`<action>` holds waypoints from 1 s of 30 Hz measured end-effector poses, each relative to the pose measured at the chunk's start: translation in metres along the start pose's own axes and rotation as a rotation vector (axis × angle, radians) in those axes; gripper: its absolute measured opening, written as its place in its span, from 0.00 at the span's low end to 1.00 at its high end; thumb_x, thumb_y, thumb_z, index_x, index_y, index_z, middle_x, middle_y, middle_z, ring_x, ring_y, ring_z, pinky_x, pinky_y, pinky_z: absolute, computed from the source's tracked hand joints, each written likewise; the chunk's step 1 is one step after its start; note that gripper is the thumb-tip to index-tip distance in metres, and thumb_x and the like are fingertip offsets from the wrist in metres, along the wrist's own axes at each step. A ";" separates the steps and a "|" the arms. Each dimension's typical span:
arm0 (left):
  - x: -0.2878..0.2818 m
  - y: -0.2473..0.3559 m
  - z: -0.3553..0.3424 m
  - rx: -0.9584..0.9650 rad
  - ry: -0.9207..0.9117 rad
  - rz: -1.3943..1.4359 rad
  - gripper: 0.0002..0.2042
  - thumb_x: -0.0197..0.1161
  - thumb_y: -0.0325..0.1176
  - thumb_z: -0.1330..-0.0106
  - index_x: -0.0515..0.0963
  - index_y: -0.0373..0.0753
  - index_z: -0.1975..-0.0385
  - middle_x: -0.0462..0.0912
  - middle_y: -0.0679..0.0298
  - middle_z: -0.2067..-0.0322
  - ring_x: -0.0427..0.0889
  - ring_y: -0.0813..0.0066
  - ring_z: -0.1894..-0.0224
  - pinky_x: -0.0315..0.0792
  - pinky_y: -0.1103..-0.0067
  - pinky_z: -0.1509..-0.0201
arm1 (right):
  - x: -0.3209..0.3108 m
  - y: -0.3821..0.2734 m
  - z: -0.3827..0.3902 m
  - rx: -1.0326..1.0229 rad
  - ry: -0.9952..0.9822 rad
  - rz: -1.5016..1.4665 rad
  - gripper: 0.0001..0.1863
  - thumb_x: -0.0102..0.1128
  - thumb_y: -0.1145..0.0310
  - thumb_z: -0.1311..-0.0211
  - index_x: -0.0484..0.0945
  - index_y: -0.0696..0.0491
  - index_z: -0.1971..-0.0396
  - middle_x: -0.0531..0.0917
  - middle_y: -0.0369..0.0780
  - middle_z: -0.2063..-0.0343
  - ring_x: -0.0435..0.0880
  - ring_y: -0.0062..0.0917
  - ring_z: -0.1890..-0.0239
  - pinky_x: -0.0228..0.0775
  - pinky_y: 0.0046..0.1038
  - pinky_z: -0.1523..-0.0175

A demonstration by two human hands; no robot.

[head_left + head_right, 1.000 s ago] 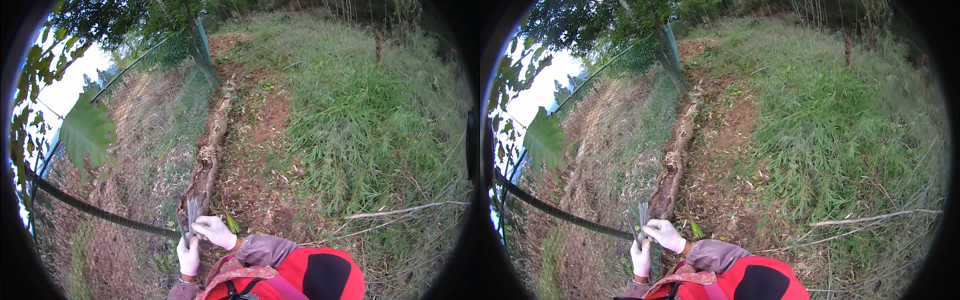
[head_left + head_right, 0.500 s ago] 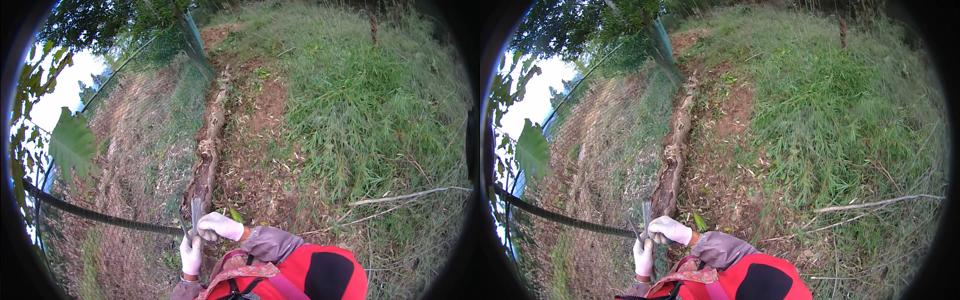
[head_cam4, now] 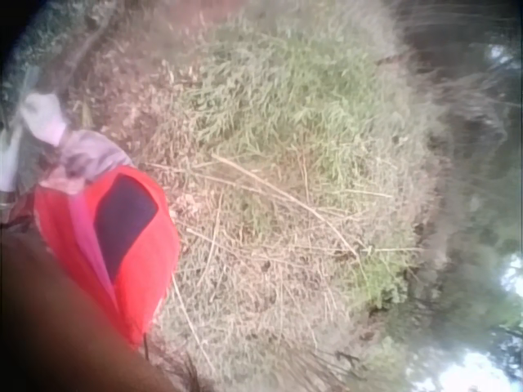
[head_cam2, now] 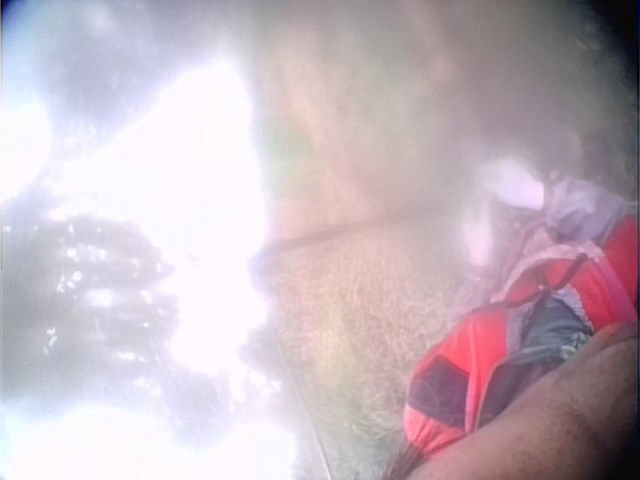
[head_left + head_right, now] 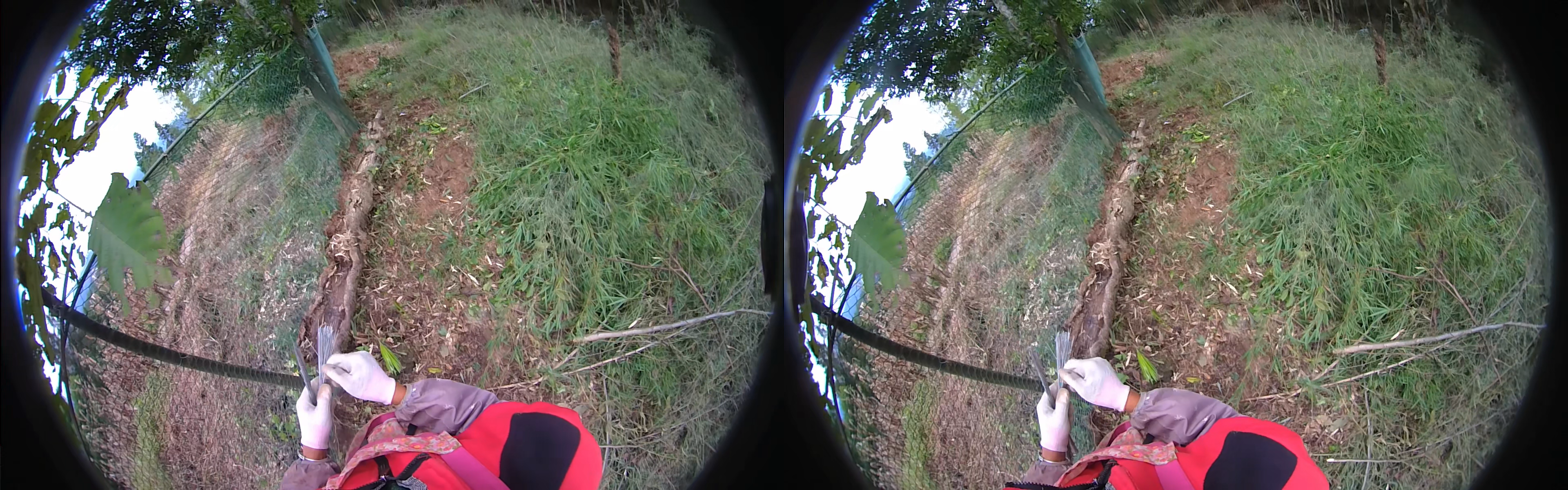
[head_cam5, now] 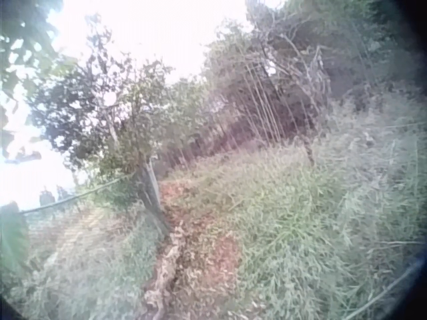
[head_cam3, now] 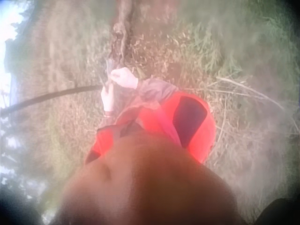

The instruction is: The person walks along a green mesh fence on a sloped outdoor path, then uses thin metal rods to secure the fence to a horizontal bamboo pole. They repeatedly insert the rods through the mesh and bend them to fasten the fence in place.

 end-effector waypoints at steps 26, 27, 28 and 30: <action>0.033 -0.003 0.012 -0.392 -0.455 0.283 0.11 0.51 0.38 0.30 0.71 0.38 0.56 0.57 0.78 0.85 0.52 0.90 0.88 0.45 0.88 0.86 | 0.017 0.033 -0.001 0.219 -0.392 -0.873 0.26 0.50 0.54 0.32 0.68 0.60 0.45 0.80 0.43 0.53 0.78 0.30 0.49 0.68 0.32 0.44; 0.034 -0.004 0.012 -0.394 -0.464 0.294 0.11 0.51 0.39 0.29 0.71 0.38 0.56 0.57 0.78 0.85 0.52 0.90 0.88 0.44 0.88 0.86 | 0.021 0.035 0.000 0.254 -0.367 -0.961 0.25 0.49 0.55 0.31 0.68 0.60 0.45 0.80 0.43 0.54 0.78 0.30 0.49 0.69 0.31 0.48; 0.034 -0.004 0.012 -0.395 -0.472 0.304 0.11 0.51 0.39 0.29 0.71 0.38 0.57 0.57 0.78 0.85 0.52 0.90 0.88 0.44 0.88 0.86 | 0.024 0.036 0.001 0.282 -0.340 -1.068 0.23 0.48 0.56 0.31 0.68 0.59 0.45 0.80 0.42 0.54 0.79 0.30 0.50 0.70 0.29 0.51; 0.033 -0.005 0.009 -0.387 -0.465 0.292 0.12 0.51 0.41 0.29 0.71 0.39 0.57 0.56 0.77 0.86 0.50 0.89 0.89 0.43 0.87 0.86 | 0.032 0.038 0.003 0.370 -0.277 -1.281 0.21 0.46 0.58 0.29 0.67 0.57 0.45 0.80 0.41 0.56 0.79 0.30 0.51 0.72 0.26 0.57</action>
Point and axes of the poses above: each hand's wrist, its own z-axis away from the middle knuckle, its own x-axis out of the palm, y = z × x, the point moved 9 cm from there along -z, towards the middle knuckle
